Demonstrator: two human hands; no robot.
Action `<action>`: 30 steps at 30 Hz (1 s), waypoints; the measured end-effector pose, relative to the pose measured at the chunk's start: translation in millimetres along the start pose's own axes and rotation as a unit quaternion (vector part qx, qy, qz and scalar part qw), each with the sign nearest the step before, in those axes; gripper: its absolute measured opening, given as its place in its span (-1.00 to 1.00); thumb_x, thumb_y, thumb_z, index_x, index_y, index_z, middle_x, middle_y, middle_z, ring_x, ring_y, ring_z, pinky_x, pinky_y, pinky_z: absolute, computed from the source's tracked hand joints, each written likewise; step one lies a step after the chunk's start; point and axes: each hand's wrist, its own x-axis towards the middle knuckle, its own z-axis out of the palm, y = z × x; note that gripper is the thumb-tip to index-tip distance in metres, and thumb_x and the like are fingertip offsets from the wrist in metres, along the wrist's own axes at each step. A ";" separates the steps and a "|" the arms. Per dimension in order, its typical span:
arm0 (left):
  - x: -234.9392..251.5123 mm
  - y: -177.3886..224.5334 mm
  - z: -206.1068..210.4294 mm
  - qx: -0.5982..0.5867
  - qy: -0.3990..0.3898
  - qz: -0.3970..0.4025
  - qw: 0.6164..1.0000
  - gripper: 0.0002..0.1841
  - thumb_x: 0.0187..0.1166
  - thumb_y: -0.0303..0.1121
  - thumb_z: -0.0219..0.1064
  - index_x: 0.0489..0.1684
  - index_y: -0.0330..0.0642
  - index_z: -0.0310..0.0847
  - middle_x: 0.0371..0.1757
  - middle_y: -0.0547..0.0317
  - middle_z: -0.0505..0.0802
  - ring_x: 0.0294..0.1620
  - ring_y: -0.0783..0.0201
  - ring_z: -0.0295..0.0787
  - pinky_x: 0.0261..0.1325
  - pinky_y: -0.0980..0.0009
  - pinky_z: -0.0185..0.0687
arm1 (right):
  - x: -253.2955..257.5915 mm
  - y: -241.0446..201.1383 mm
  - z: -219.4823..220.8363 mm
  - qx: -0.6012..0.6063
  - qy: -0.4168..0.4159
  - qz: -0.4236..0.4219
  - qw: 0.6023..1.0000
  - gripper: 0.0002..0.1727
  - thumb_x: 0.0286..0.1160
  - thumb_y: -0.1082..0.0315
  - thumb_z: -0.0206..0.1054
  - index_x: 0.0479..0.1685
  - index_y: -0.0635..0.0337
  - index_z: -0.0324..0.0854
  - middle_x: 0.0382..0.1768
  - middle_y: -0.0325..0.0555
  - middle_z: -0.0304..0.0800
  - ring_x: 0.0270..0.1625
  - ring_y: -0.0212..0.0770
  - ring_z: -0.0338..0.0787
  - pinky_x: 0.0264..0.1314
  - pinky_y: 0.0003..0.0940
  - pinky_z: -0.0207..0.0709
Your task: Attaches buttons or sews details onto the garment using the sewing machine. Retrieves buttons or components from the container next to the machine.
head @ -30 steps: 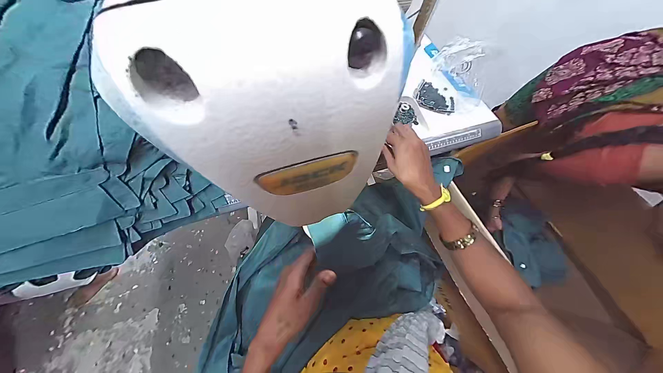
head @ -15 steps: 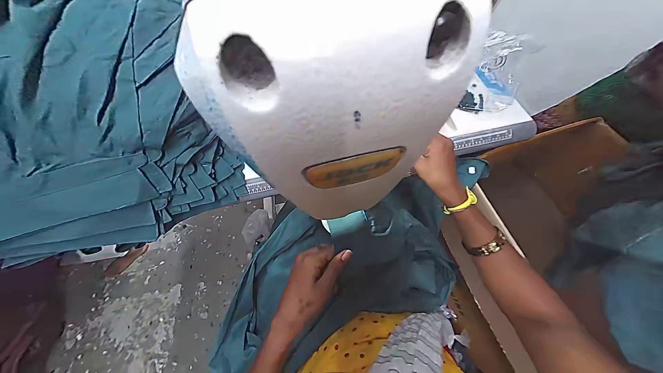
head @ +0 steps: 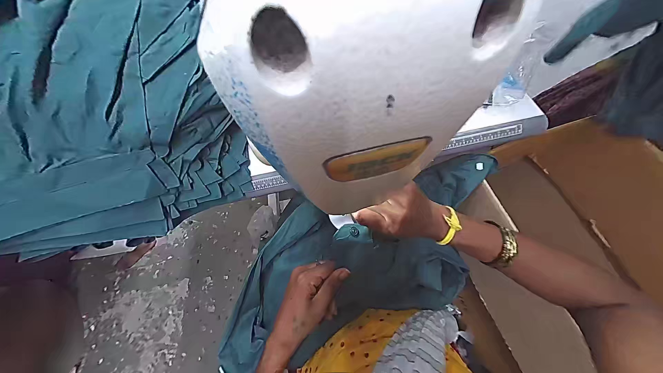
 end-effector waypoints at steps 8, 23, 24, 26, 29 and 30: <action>11.0 -0.6 2.9 -0.065 0.015 -0.049 0.997 -0.56 0.77 -0.12 0.15 -0.60 -0.12 0.60 -0.77 0.45 0.62 -0.78 0.60 0.57 -0.66 0.62 0.58 | 1.9 -7.9 -3.0 0.267 -0.062 0.386 0.881 -0.72 0.26 0.22 0.60 -0.47 0.11 0.58 -0.57 -0.40 0.55 -0.46 -0.60 0.53 -0.37 -0.68 0.38; 19.7 10.7 0.1 -0.107 0.033 -0.067 0.991 -0.61 0.81 -0.21 0.10 -0.54 -0.10 0.59 -0.72 0.50 0.61 -0.78 0.60 0.56 -0.69 0.59 0.61 | -21.2 -2.5 -20.9 0.427 -0.252 0.520 0.695 -0.63 0.42 0.09 0.55 -0.06 0.18 0.63 -0.37 -0.38 0.74 -0.30 -0.62 0.68 -0.14 -0.60 0.59; 16.3 11.1 -1.0 -0.116 0.028 -0.073 0.990 -0.60 0.81 -0.21 0.09 -0.55 -0.08 0.57 -0.73 0.52 0.60 -0.79 0.61 0.55 -0.69 0.60 0.60 | -27.6 -9.6 -21.2 0.442 -0.246 0.520 0.688 -0.75 0.49 0.14 0.50 -0.26 0.13 0.67 -0.51 -0.43 0.67 -0.44 -0.65 0.60 -0.32 -0.68 0.48; 20.5 11.8 -3.7 -0.147 0.018 -0.087 0.985 -0.61 0.82 -0.22 0.08 -0.55 -0.04 0.56 -0.73 0.53 0.60 -0.79 0.60 0.54 -0.71 0.59 0.59 | -27.8 -16.6 -21.0 0.424 -0.185 0.522 0.716 -0.79 0.56 0.23 0.45 -0.44 0.04 0.65 -0.64 -0.46 0.58 -0.58 -0.65 0.50 -0.51 -0.71 0.34; 38.9 16.6 -7.3 -0.196 0.018 -0.126 0.972 -0.60 0.84 -0.22 0.05 -0.52 0.00 0.62 -0.70 0.52 0.64 -0.80 0.60 0.52 -0.72 0.61 0.55 | -19.2 -15.2 -17.2 0.368 -0.124 0.529 0.755 -0.81 0.60 0.21 0.41 -0.38 -0.01 0.64 -0.63 -0.43 0.58 -0.60 -0.60 0.49 -0.55 -0.64 0.32; 46.7 18.8 -8.6 -0.192 0.031 -0.135 0.971 -0.60 0.82 -0.24 0.06 -0.55 0.01 0.62 -0.71 0.52 0.62 -0.80 0.61 0.48 -0.73 0.63 0.50 | -17.0 -13.1 -16.8 0.370 -0.108 0.536 0.751 -0.81 0.61 0.23 0.40 -0.38 0.01 0.62 -0.64 -0.39 0.55 -0.64 -0.57 0.44 -0.59 -0.63 0.26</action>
